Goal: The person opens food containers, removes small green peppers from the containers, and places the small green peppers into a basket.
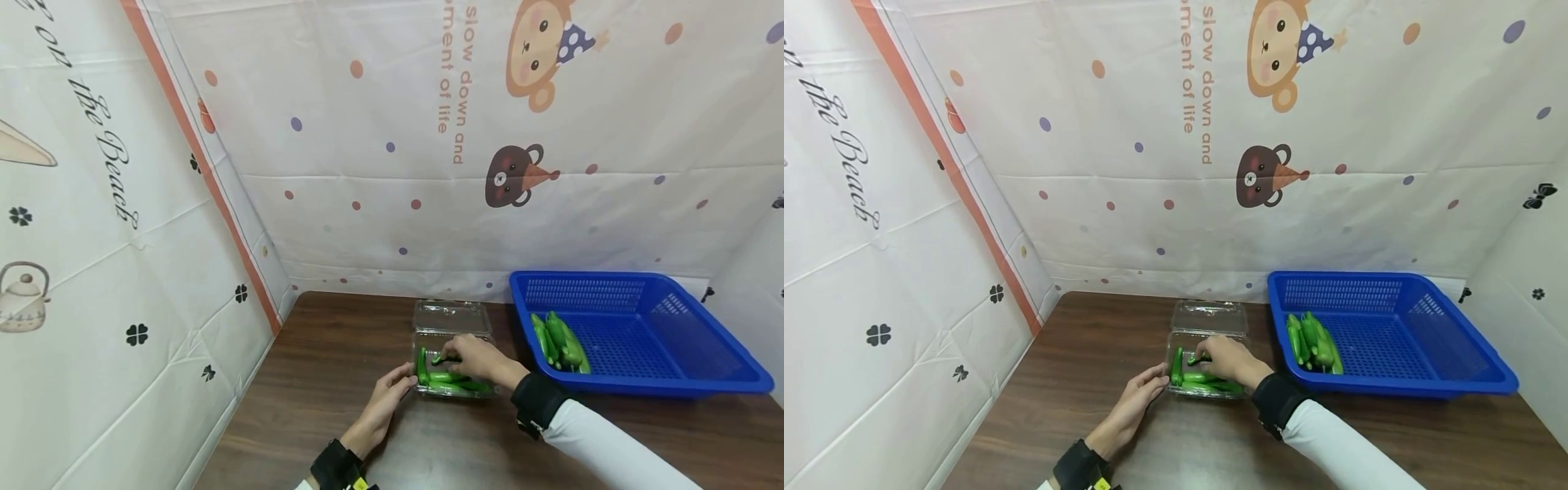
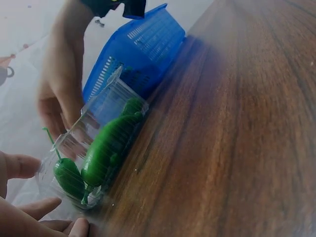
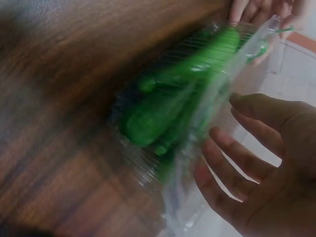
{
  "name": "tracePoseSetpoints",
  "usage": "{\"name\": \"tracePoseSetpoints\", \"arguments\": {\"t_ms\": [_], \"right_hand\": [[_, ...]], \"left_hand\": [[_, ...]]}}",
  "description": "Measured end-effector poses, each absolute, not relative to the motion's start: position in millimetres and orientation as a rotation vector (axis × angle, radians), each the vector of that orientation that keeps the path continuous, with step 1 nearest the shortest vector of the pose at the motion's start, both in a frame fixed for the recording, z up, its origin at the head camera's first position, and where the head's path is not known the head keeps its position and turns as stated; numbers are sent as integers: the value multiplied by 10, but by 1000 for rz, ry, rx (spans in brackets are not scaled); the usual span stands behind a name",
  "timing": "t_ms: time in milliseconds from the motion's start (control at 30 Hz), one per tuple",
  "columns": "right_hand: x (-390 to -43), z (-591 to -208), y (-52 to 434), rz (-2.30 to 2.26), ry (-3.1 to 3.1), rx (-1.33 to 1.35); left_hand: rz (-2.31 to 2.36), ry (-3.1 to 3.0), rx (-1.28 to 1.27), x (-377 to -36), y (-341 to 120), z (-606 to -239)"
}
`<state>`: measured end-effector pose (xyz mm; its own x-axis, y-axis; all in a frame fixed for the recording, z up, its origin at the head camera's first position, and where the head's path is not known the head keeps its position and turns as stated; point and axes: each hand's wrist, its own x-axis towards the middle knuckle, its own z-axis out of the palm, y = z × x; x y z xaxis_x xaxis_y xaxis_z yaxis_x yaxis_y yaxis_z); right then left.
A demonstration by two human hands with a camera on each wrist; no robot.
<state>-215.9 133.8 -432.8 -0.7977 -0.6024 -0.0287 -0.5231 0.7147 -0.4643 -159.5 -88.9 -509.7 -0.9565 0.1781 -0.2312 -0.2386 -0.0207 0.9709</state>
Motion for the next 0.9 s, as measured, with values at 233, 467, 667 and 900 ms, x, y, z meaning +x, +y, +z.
{"name": "tracePoseSetpoints", "arguments": {"t_ms": [233, 467, 667, 900], "right_hand": [[-2084, -4454, 1333, -622, 2718, -852], [-2061, -4500, 1310, -596, 2760, -866], [-2087, -4526, 1291, -585, 2787, -909], [-2058, -4445, 1243, -542, 2857, -844]], "left_hand": [[2054, 1949, -79, -1596, -850, -5090], [2069, 1956, -58, -1585, -856, -5067], [2077, 1968, -44, -1585, -870, -5076], [2096, 1943, -56, -1603, -885, -5100]]}}
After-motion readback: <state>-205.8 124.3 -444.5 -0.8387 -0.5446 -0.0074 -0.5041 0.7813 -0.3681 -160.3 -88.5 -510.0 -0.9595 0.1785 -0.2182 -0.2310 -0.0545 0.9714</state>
